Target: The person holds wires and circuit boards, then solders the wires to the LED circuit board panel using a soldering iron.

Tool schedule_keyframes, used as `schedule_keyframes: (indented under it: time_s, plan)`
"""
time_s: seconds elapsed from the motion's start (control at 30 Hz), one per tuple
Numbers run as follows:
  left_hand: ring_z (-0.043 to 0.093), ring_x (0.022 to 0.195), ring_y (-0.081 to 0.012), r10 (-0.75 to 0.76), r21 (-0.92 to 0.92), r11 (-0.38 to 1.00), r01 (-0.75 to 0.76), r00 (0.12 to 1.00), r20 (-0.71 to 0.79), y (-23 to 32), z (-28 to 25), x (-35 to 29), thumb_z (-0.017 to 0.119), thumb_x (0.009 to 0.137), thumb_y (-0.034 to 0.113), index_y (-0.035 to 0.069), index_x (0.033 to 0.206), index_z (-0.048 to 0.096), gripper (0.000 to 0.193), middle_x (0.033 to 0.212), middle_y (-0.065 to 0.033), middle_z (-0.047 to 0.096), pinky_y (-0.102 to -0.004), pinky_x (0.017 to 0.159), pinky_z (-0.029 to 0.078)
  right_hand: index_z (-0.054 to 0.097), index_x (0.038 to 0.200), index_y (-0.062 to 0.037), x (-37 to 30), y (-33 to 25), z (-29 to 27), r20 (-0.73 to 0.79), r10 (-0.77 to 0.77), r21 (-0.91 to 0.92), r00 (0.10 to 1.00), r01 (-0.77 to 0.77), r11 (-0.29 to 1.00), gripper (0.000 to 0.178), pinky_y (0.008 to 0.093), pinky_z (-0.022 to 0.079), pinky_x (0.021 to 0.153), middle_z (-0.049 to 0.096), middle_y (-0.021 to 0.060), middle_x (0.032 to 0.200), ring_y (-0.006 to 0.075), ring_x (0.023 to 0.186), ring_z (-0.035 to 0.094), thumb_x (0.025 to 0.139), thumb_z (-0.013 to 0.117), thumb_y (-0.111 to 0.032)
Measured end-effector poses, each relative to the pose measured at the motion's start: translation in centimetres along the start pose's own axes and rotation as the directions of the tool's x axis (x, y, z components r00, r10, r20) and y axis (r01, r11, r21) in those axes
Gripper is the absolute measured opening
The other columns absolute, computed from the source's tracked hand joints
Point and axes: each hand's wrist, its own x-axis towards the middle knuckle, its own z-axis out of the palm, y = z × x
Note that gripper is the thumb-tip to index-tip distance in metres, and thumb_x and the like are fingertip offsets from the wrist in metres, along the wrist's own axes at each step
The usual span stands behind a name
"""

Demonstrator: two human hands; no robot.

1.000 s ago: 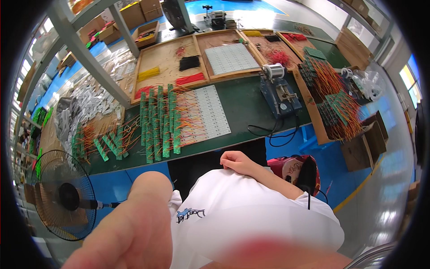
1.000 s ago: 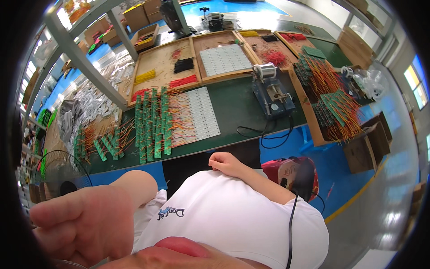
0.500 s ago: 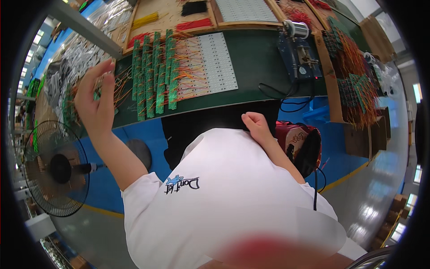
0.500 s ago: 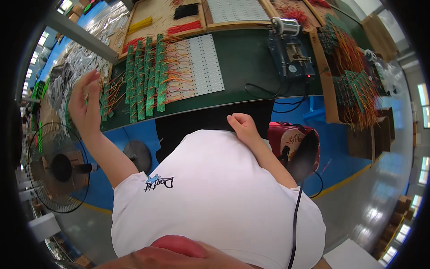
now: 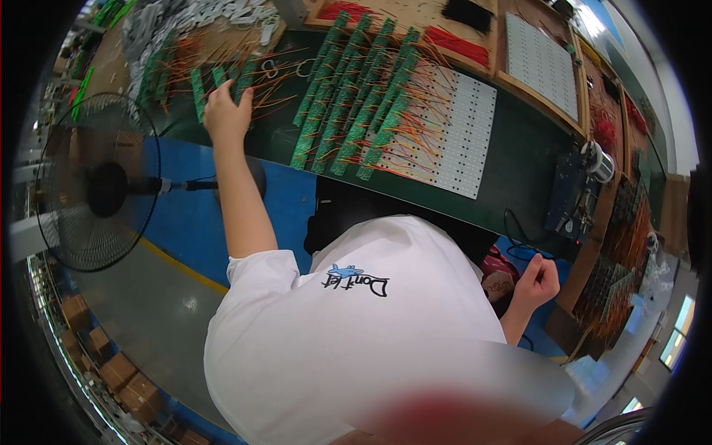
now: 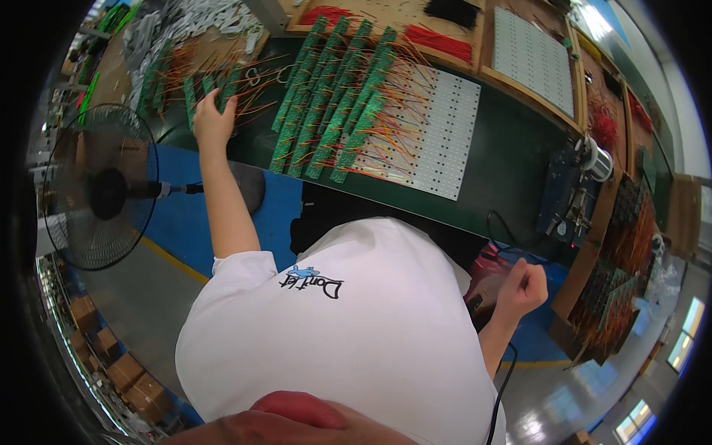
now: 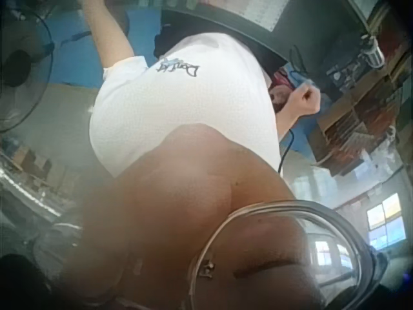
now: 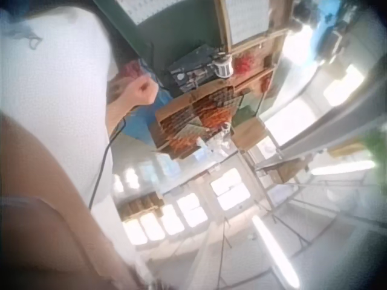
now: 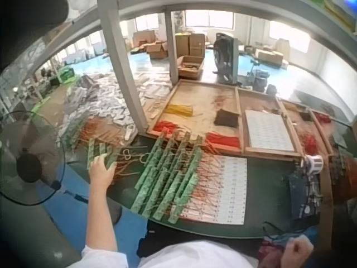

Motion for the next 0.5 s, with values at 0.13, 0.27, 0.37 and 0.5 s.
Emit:
schedule_keyframes:
  time_s: [0.13,0.27,0.37,0.5]
  plan:
    - [0.066,0.109,-0.0310,0.172,0.218,0.963,-0.161,0.985,-0.033,-2.5,-1.4,1.2,0.068,0.088,0.053,0.016,0.112,0.075,0.045,0.119,-0.0070,0.071,-0.0440,0.090,0.052,0.056,0.071,-0.0033,7.2,-0.9,-1.5,-0.213,-0.085,-0.175,0.973,0.048,0.983,0.027,0.0277,0.034,0.050,0.048,0.0034,0.061,0.0124,0.054,0.044,0.092,0.071,-0.007]
    - [0.065,0.105,-0.0290,0.036,0.222,0.974,-0.044,0.999,0.040,-3.0,-2.8,1.1,0.067,0.092,0.051,0.014,0.118,0.072,0.046,0.120,-0.0075,0.067,-0.0465,0.089,0.053,0.059,0.071,-0.0047,10.8,1.0,-1.8,-0.260,-0.020,-0.144,0.965,-0.018,0.989,0.024,0.0296,0.038,0.050,0.053,0.0044,0.063,0.0168,0.053,0.051,0.087,0.075,-0.011]
    - [0.065,0.101,-0.0261,-0.018,0.062,0.998,0.011,0.995,0.099,-2.6,-4.3,2.2,0.066,0.093,0.054,0.012,0.119,0.070,0.049,0.116,-0.0087,0.067,-0.0428,0.086,0.053,0.063,0.079,-0.0074,12.2,1.5,-2.0,-0.273,0.008,-0.288,0.962,-0.089,0.954,0.021,0.0336,0.045,0.061,0.057,0.0037,0.071,0.0195,0.066,0.056,0.084,0.078,-0.020]
    - [0.063,0.100,-0.0189,-0.139,-0.368,0.913,0.177,0.982,0.128,1.7,-9.3,1.5,0.070,0.095,0.045,0.007,0.126,0.063,0.050,0.111,-0.0081,0.066,-0.0349,0.084,0.050,0.067,0.090,-0.0105,13.1,2.0,-0.9,-0.220,0.010,-0.523,0.975,-0.127,0.843,0.035,0.0388,0.047,0.076,0.058,0.0034,0.085,0.0247,0.086,0.056,0.072,0.085,-0.034]
